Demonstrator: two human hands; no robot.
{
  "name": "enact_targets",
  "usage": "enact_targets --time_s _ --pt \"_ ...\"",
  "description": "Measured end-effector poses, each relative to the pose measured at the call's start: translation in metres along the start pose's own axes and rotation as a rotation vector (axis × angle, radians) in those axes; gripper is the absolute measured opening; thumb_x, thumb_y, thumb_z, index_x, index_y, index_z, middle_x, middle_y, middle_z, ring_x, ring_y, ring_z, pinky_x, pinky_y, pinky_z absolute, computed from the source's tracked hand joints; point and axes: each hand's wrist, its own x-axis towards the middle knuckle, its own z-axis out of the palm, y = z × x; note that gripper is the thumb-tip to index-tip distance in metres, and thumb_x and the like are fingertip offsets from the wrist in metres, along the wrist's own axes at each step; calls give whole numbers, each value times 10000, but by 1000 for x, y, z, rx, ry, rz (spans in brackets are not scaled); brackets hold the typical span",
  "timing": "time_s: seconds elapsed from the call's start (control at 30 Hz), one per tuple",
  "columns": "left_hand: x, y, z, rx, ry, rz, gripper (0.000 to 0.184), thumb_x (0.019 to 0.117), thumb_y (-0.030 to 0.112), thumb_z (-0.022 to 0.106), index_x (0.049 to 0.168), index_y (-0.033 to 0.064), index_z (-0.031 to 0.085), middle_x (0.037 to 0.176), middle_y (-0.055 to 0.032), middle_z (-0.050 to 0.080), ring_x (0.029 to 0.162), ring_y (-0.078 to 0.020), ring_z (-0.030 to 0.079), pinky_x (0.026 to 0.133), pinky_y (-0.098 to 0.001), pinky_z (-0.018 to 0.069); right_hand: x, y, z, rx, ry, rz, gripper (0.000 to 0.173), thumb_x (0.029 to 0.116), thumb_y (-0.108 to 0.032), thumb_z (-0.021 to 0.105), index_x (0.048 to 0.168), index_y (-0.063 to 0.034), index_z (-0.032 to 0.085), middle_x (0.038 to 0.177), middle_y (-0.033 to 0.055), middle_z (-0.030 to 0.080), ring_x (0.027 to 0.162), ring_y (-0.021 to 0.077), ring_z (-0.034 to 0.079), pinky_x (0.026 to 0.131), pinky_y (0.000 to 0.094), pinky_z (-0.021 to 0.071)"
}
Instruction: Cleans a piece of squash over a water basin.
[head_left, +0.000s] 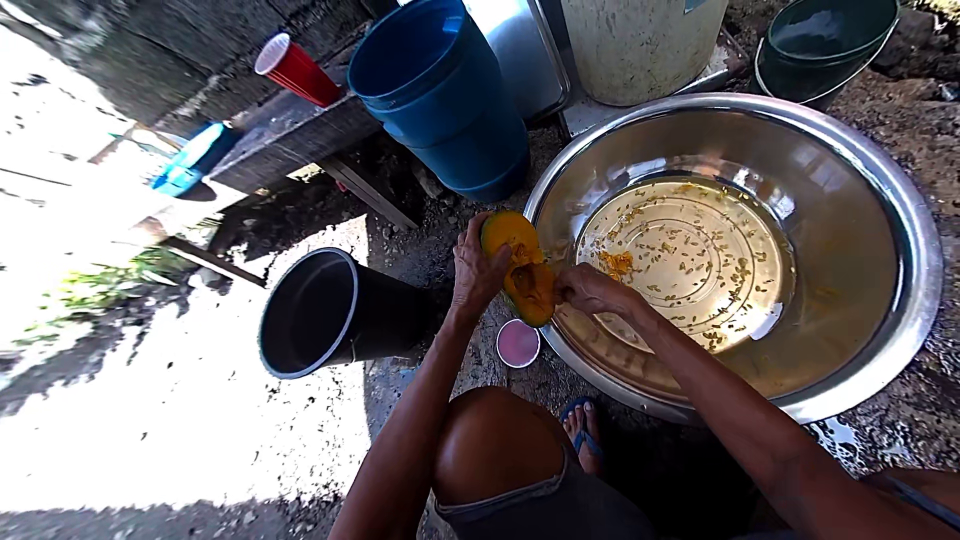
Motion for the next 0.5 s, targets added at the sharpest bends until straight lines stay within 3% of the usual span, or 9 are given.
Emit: enact_targets --time_s 0.1,0.2,0.3,0.43,0.5 --pt "-1 1 -1 -4 -9 -13 645 945 211 670 1531 279 409 1462 -244 488 1246 -512 513 900 -704 450 -3 4 -9 -147 -68 95 259 965 6 567 1148 -46 742 1121 192 712 1098 377 654 983 573 488" --pt "0 3 -1 6 -8 -5 650 945 188 672 1533 263 408 1483 -245 472 1252 -513 512 908 -700 449 2 -19 4 -60 183 -33 204 959 -1 598 1102 -15 744 1087 191 712 1043 347 676 942 526 525" --pt "0 6 0 27 -9 19 641 936 167 660 1524 254 418 1464 -251 486 1247 -501 524 913 -692 452 21 -27 34 -133 350 -147 352 937 -1 632 1280 -51 694 1343 148 650 1237 326 621 1051 496 496" --pt "6 -4 1 -3 -4 29 625 937 201 662 1518 223 432 1455 -254 493 1244 -489 523 924 -686 445 28 -28 57 -220 370 -132 327 994 -11 544 1284 -42 691 1327 167 640 1221 393 586 955 521 525" --pt "6 -8 -2 -13 2 34 622 946 209 662 1521 223 426 1429 -256 514 1214 -493 541 905 -685 455 28 -22 62 -209 374 -144 373 993 -8 526 1330 -75 672 1396 145 619 1226 392 589 943 516 529"
